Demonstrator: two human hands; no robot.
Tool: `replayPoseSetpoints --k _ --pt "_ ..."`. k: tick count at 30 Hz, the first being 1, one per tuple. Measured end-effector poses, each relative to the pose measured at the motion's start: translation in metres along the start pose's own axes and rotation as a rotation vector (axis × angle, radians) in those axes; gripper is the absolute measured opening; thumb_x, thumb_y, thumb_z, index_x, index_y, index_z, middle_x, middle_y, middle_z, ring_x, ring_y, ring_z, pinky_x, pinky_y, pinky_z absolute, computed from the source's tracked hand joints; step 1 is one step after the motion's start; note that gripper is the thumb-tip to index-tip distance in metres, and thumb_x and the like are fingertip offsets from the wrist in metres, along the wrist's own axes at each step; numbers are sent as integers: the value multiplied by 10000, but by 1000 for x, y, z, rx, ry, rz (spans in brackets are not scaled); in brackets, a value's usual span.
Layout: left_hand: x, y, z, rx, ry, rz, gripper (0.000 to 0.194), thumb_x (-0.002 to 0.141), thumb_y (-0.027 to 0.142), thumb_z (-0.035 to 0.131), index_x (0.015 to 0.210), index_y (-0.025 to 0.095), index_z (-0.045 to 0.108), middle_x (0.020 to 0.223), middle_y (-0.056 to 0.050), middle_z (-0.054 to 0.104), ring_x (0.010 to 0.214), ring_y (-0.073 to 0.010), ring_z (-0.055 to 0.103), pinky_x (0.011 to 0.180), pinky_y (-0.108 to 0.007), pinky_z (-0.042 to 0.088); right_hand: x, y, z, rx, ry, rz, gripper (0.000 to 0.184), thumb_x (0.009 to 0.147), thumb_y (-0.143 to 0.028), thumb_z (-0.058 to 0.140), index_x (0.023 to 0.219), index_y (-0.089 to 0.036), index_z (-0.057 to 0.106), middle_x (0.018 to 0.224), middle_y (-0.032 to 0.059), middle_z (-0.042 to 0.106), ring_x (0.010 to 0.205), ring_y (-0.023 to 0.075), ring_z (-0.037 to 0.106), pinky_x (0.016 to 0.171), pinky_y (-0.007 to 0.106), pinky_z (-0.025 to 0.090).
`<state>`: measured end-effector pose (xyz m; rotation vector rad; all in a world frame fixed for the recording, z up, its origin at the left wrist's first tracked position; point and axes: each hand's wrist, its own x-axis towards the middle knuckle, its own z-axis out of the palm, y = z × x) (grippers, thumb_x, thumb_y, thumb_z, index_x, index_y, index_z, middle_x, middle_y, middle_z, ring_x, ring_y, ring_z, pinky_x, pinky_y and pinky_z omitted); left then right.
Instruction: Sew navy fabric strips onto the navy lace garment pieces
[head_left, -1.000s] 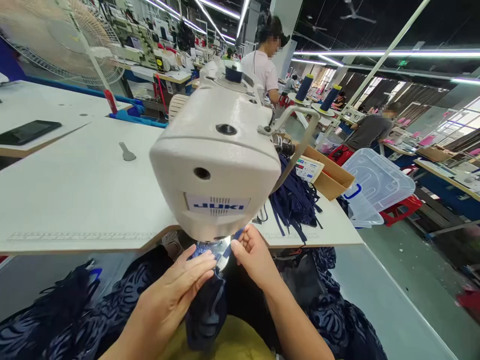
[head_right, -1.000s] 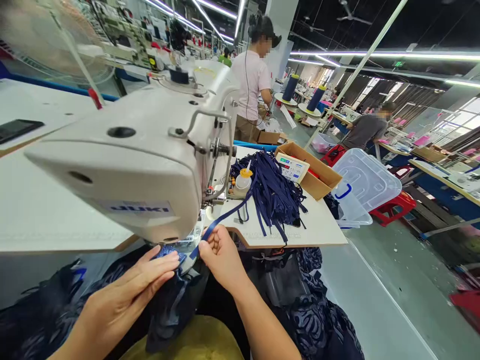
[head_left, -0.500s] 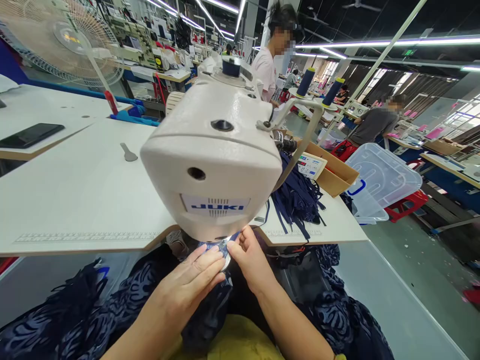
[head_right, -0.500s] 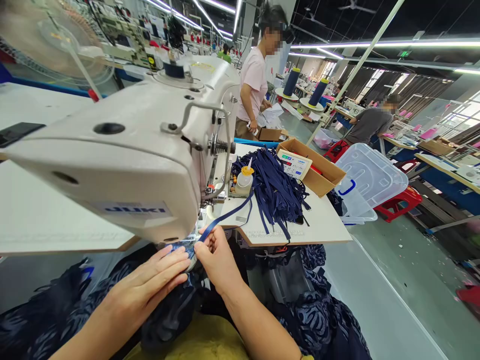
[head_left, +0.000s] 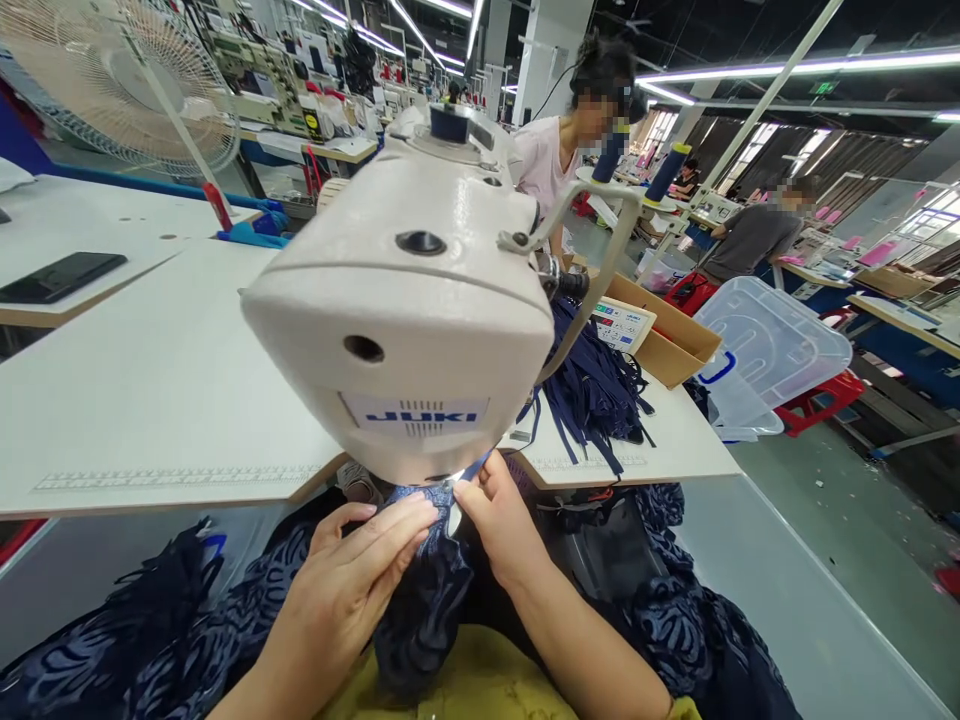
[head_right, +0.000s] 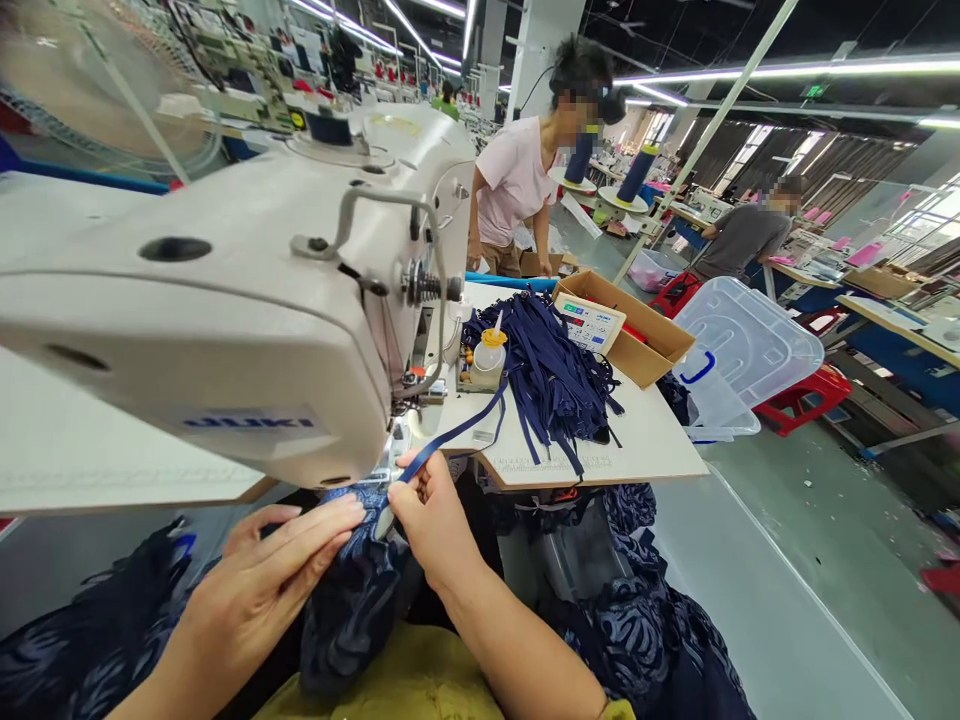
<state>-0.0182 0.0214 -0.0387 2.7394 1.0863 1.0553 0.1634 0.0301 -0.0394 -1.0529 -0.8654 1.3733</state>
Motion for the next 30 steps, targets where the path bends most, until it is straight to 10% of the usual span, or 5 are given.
replayPoseSetpoints --k 18,30 --pt "8 -3 -2 -61 -14 -174 217 926 372 505 1117 303 584 1084 31 714 944 -154 670 858 -311 393 0 -5 4 5 16 0 178 732 -182 565 896 -212 503 758 -43 490 680 115 453 635 231 380" --pt "10 -4 -7 -15 -107 -18 283 969 309 408 1206 352 557 1195 23 669 1074 -168 630 955 -364 304 -1 -3 3 -25 23 -27 191 748 -175 552 930 -211 510 792 -38 490 705 117 450 678 241 375"
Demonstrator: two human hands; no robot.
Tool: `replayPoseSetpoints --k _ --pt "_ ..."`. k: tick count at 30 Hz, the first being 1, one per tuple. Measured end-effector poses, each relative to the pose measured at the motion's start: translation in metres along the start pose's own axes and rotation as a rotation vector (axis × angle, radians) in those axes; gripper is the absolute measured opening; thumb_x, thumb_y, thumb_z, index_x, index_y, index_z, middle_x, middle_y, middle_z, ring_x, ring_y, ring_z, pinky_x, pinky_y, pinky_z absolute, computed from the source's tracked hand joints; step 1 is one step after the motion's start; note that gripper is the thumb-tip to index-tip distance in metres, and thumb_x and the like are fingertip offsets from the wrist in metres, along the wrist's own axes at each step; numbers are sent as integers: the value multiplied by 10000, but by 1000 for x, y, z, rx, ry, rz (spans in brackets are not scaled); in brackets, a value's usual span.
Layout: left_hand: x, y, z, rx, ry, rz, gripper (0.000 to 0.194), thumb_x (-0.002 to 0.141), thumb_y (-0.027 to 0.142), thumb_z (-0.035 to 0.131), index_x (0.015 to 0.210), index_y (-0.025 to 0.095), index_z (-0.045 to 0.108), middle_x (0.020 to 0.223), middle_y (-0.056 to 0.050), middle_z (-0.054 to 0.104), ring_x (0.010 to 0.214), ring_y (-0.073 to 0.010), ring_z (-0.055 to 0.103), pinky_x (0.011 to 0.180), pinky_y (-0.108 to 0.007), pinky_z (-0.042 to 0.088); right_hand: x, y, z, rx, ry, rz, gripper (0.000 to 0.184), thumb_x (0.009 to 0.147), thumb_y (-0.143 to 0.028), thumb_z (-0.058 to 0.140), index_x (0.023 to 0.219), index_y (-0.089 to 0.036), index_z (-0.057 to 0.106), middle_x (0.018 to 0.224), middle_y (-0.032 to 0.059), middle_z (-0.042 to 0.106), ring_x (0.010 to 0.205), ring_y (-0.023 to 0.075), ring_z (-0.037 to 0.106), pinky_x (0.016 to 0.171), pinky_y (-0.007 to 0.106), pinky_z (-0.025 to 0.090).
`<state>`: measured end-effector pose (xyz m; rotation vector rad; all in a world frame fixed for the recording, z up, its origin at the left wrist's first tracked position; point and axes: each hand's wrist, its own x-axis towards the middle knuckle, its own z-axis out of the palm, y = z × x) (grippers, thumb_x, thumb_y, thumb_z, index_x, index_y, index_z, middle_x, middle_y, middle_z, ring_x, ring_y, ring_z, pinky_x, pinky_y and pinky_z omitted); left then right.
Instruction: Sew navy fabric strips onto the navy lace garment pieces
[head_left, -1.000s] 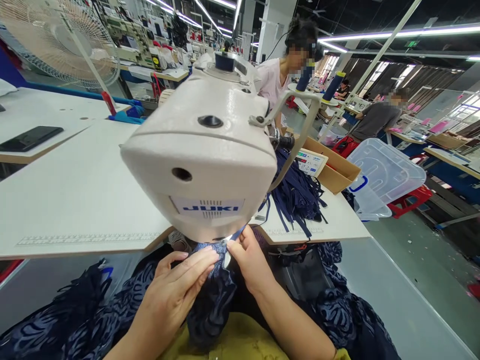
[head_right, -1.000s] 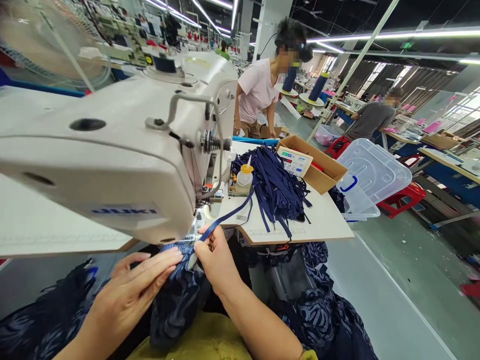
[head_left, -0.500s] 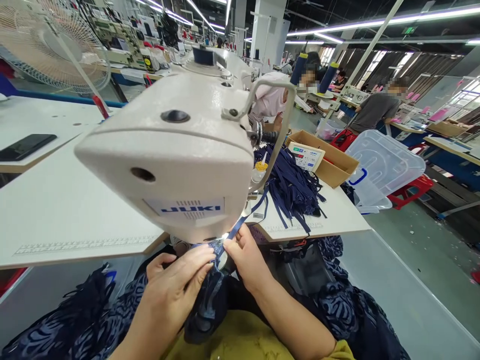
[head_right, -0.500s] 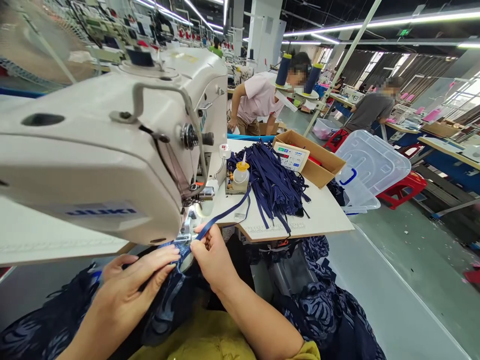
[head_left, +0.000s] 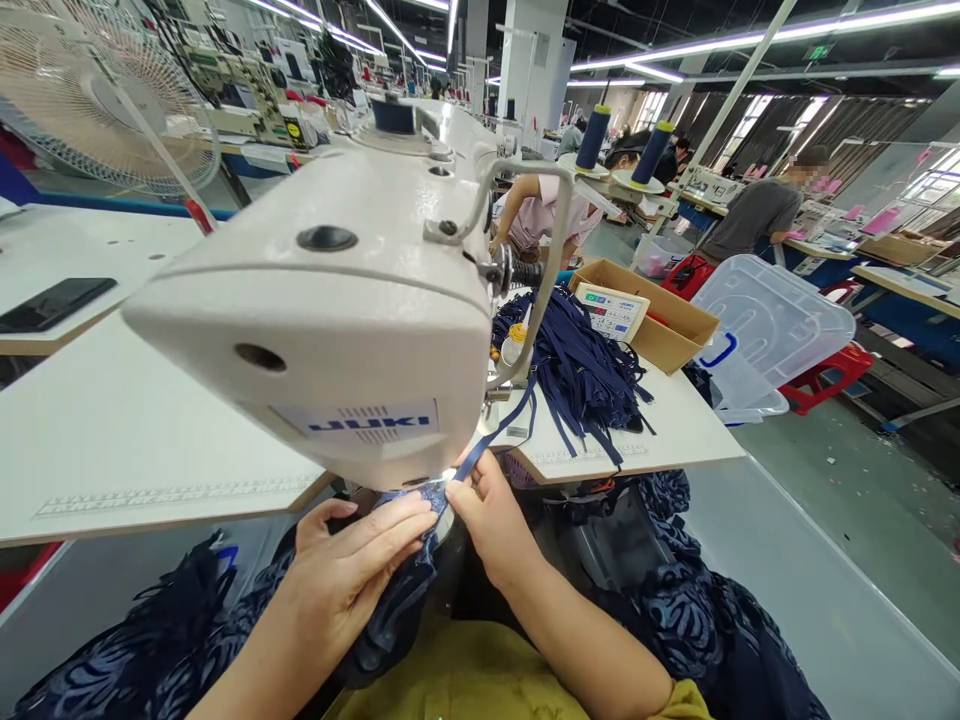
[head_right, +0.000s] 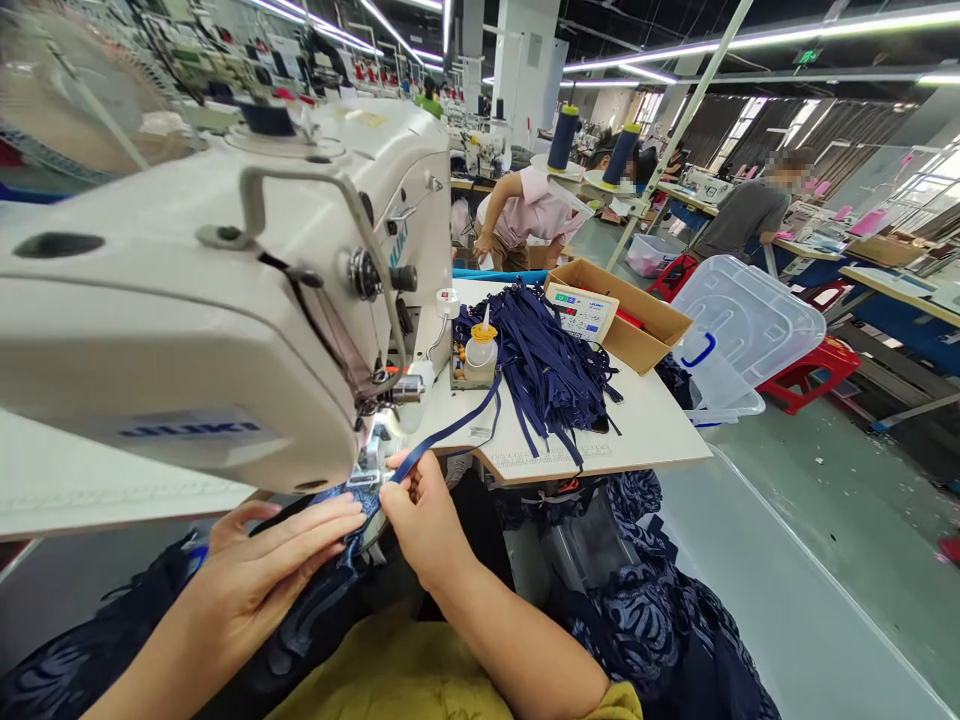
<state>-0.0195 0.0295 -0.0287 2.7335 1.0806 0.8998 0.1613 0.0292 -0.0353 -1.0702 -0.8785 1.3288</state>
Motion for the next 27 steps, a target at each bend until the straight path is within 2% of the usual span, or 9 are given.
replayPoseSetpoints --k 6,13,16,19,21,24,27 --pt "0 0 -3 62 -31 83 328 958 204 412 1245 314 527 1215 8 659 1098 -133 616 1004 -321 293 0 2 -1 -8 3 -5 189 770 -193 569 952 -208 519 809 -34 519 729 120 482 713 245 402" --pt "-4 6 -5 154 -37 114 386 927 116 391 1250 267 539 1245 15 640 1131 -111 594 1042 -265 261 -1 2 0 -18 -5 1 196 785 -200 570 975 -229 531 812 -23 538 799 150 535 763 273 429" --pt "-7 5 -3 174 -44 87 430 925 116 385 1295 299 504 1243 21 641 1132 -110 592 1059 -269 251 0 6 -4 -77 -4 -18 200 793 -204 569 987 -241 540 758 -34 505 751 148 522 741 273 430" --pt "-9 9 -1 171 -43 77 476 922 120 351 1339 319 463 1242 29 641 1143 -107 581 1028 -248 301 7 5 -11 -204 -43 -66 213 806 -211 555 1018 -234 561 762 -31 511 715 145 504 733 277 432" --pt "-8 16 0 193 -24 59 469 920 115 337 1317 311 492 1230 30 648 1143 -105 578 1021 -247 302 15 0 -16 -289 -43 -126 183 816 -224 548 997 -225 574 770 -24 520 710 145 502 744 284 437" --pt "-4 28 3 225 37 -21 414 942 114 330 1214 301 579 1201 38 664 1127 -113 584 1037 -283 253 31 -13 -18 -414 -41 -212 98 804 -223 562 896 -212 593 740 -17 520 691 153 507 770 310 448" --pt "0 35 7 217 105 -88 400 951 106 325 1171 284 608 1197 31 667 1118 -135 584 1017 -304 253 43 -23 -12 -513 -108 -265 54 791 -194 552 757 -213 589 637 -26 493 663 169 505 801 350 451"
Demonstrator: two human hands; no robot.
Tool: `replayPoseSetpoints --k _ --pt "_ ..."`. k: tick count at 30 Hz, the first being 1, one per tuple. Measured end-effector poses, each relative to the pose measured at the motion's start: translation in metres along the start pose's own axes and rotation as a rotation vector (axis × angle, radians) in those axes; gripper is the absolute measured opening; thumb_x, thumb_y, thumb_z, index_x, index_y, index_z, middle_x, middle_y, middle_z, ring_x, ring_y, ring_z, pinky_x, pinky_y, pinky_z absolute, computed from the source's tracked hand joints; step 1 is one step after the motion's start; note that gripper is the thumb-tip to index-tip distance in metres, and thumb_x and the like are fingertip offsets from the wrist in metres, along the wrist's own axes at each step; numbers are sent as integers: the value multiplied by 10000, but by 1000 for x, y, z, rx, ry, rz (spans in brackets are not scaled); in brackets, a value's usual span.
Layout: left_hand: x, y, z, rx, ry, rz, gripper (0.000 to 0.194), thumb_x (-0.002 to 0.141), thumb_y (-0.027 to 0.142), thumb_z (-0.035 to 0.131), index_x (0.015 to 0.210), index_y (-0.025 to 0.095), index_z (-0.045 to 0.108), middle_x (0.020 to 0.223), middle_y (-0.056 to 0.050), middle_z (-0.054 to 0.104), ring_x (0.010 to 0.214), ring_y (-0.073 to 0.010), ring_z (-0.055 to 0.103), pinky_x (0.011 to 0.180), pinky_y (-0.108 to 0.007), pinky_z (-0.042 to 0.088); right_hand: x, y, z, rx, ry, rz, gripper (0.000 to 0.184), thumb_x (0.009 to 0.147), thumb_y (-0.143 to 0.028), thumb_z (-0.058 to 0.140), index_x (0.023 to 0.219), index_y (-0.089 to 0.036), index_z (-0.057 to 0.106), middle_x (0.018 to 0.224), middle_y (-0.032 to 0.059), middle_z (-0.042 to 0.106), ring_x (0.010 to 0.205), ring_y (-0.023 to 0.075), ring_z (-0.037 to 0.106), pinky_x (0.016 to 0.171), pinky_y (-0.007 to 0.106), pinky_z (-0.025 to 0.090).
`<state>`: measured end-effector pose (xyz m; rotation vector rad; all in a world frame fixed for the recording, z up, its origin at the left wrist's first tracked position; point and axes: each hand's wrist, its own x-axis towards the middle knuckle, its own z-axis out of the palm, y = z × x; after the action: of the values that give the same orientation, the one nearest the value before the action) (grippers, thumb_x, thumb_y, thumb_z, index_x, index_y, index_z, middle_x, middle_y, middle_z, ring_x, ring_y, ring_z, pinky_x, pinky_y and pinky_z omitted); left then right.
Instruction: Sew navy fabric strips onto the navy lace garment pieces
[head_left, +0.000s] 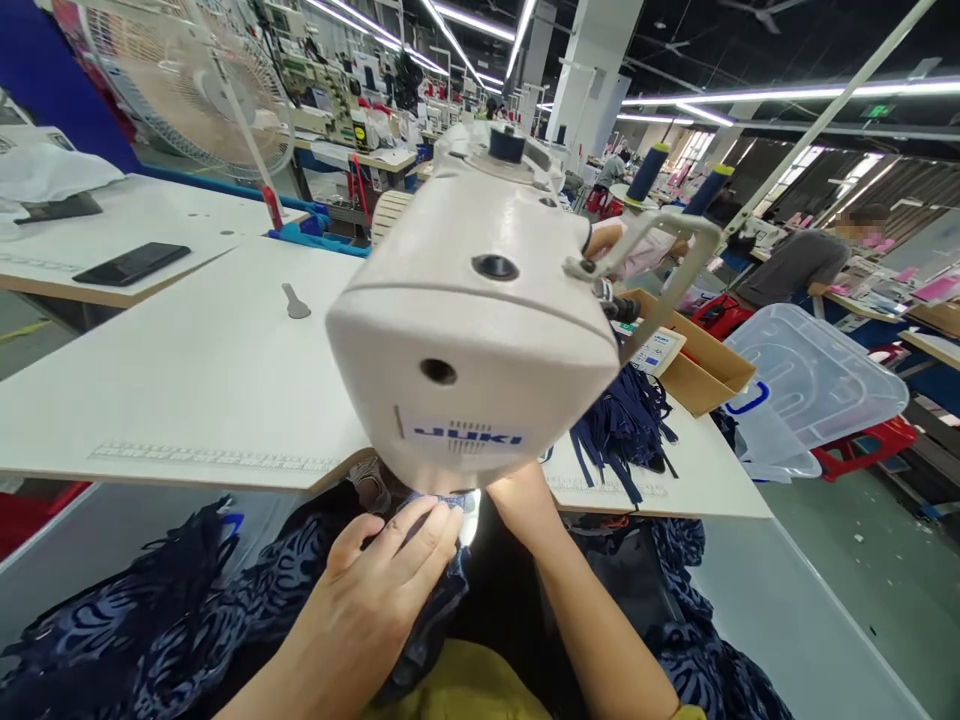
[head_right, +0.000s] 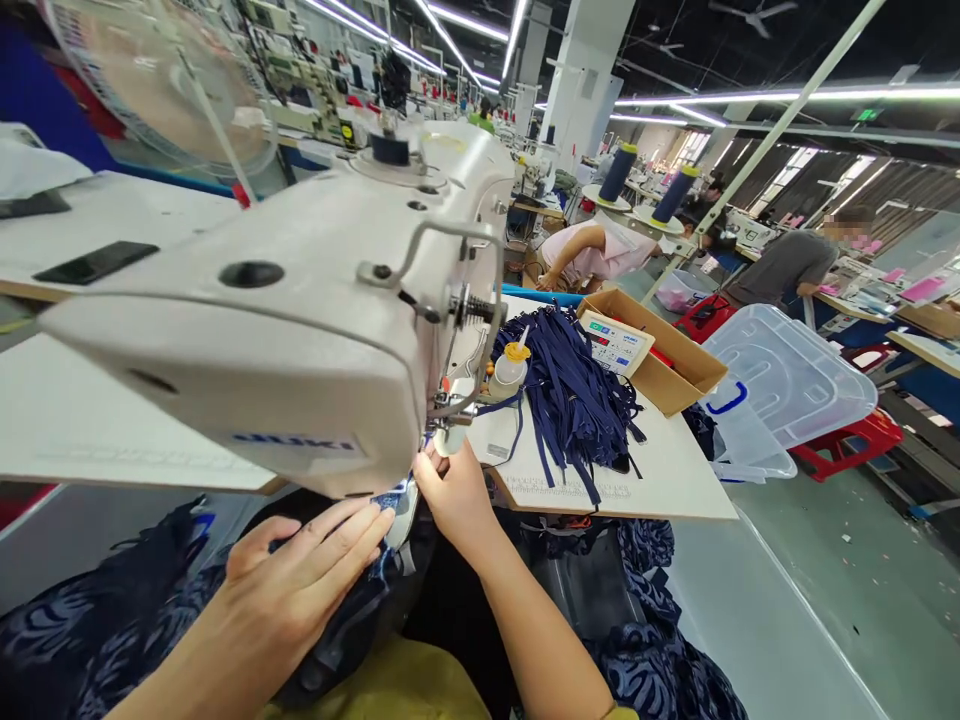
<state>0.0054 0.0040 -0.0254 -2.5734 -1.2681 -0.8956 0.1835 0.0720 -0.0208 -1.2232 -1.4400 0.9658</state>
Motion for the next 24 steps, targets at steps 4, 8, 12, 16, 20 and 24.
replayPoseSetpoints --k 4,8,12,16,20,24 --pt "1 1 3 54 3 6 429 907 61 355 1188 267 606 1208 12 658 1110 -144 580 986 -297 279 8 -2 3 -81 -20 -33 103 765 -167 543 687 -227 575 533 -43 432 667 192 512 837 392 444" --pt "1 1 7 71 1 -1 433 882 59 364 1164 267 618 1217 15 653 1092 -146 585 952 -304 296 9 -1 6 -75 -9 -1 79 717 -162 558 708 -231 598 511 -38 462 691 214 550 812 398 454" --pt "-1 4 15 61 73 -21 426 889 63 345 1150 256 622 1213 11 657 1057 -159 598 927 -332 302 9 -5 7 -18 -27 -39 197 713 -167 532 860 -228 647 624 2 607 871 251 614 836 386 464" --pt "0 7 20 72 127 -29 404 923 86 321 1117 254 634 1203 28 664 1035 -166 607 911 -350 306 10 -5 8 -37 -40 -74 248 742 -191 516 946 -223 652 730 37 676 883 258 634 810 387 480" --pt "3 8 15 84 101 -34 380 939 109 326 1113 248 635 1219 23 658 1016 -165 616 893 -354 317 11 0 9 -53 -27 -133 258 760 -204 512 976 -234 650 724 38 674 888 262 627 820 396 484" --pt "6 9 7 82 44 -24 380 921 86 349 1111 236 642 1237 8 648 1037 -169 607 887 -348 327 11 6 10 -91 -6 -140 214 765 -219 514 924 -242 656 761 48 682 857 254 624 814 397 488"
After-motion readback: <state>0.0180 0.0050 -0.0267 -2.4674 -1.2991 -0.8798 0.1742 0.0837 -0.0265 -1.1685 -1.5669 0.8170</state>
